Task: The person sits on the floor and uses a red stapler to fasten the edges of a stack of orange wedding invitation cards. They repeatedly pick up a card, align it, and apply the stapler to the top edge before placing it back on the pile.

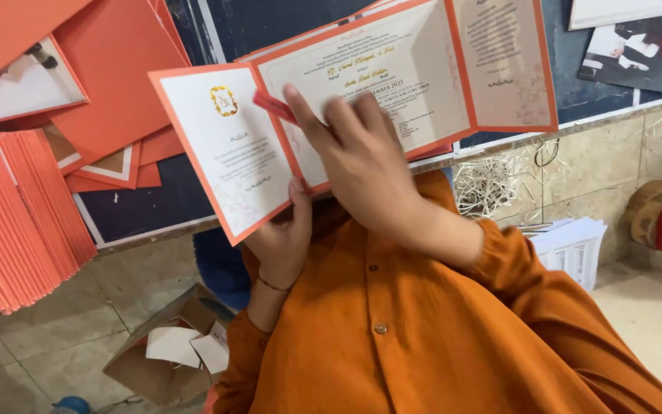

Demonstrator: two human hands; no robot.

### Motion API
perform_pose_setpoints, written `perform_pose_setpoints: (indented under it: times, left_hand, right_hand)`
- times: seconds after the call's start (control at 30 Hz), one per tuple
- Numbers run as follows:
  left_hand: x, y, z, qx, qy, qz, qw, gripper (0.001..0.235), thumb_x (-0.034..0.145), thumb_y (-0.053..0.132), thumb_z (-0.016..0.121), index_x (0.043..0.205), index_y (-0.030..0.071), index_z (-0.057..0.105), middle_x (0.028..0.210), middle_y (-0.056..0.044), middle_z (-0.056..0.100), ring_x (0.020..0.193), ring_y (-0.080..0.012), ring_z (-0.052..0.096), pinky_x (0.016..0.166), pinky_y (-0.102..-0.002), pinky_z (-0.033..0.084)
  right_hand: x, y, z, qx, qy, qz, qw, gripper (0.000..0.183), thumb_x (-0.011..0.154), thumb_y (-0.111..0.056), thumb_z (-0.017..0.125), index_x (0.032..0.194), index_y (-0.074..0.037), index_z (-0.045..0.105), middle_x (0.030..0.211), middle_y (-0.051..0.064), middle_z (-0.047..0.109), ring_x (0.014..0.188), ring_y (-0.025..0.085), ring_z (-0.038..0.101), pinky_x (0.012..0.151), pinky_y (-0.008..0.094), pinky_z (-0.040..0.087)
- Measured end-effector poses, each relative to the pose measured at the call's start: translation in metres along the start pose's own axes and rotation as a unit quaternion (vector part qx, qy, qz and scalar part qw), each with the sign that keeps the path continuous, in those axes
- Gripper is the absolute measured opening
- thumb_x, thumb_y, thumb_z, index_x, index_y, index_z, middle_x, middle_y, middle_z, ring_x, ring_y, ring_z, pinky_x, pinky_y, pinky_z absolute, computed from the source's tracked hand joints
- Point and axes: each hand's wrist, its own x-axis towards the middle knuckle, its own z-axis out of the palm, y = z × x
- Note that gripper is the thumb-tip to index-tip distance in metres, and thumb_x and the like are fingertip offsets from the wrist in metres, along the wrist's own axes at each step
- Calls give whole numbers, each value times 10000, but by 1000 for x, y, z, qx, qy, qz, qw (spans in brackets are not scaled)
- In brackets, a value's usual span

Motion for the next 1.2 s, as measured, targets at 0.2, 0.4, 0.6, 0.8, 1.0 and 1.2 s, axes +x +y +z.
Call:
perform_pose_setpoints:
  times: [0.2, 0.4, 0.6, 0.8, 1.0, 1.2]
  left_hand:
    - [-12, -22, 7, 53, -1, 65, 997, 528, 1083, 155, 752, 1503, -64, 520, 1464, -251, 622, 1366, -472, 660, 1187, -531, 608]
    - [-9, -20, -1, 51, 1, 79, 996, 663, 1117, 230, 768, 1614, -33, 418, 1603, -229, 544, 1496, -428, 603, 1293, -499, 555]
    - [-3, -37, 10, 60, 23, 142, 988, 667, 1026, 81, 722, 1535, -201, 395, 1539, -346, 504, 1458, -542, 523, 1111, -641, 542]
    - [47, -10, -9, 73, -4, 269, 960, 699, 1079, 379, 705, 1527, -96, 455, 1374, -317, 568, 1137, -447, 602, 985, -572, 467]
    - [100, 34, -3, 138, -80, 316, 935, 822, 1086, 689, 322, 1100, 102, 898, 1182, -74, 788, 1209, -359, 661, 1080, -529, 416]
    - [177, 20, 36, 148, -123, 341, 920, 274, 1147, 166, 700, 918, 17, 710, 937, -105, 701, 781, -249, 630, 696, -383, 516]
  right_hand:
    - [18, 76, 27, -335, 17, 22, 942, 689, 1087, -42, 568, 1729, -202, 376, 1077, 3, 631, 946, 307, 590, 714, 466, 493]
    - [-32, 74, -8, -374, 67, 104, 919, 612, 1130, -137, 612, 1718, -124, 442, 1044, 25, 679, 842, 248, 588, 627, 380, 511]
    - [-62, 4, -18, -116, 62, -135, 982, 324, 1015, -142, 567, 1233, -51, 789, 802, 39, 563, 691, 220, 611, 598, 305, 552]
    - [-116, 78, -55, -314, 116, 54, 941, 353, 1081, -131, 673, 1398, -48, 806, 849, 43, 637, 711, 204, 661, 611, 329, 552]
    - [-143, 157, -103, -147, 220, 65, 962, 325, 1147, 364, 679, 1337, 138, 814, 1009, 212, 749, 874, 318, 700, 696, 392, 596]
    - [-90, 181, -93, 475, 216, 357, 775, 489, 1119, -607, 388, 1142, -165, 597, 709, -61, 442, 532, 53, 364, 447, 231, 264]
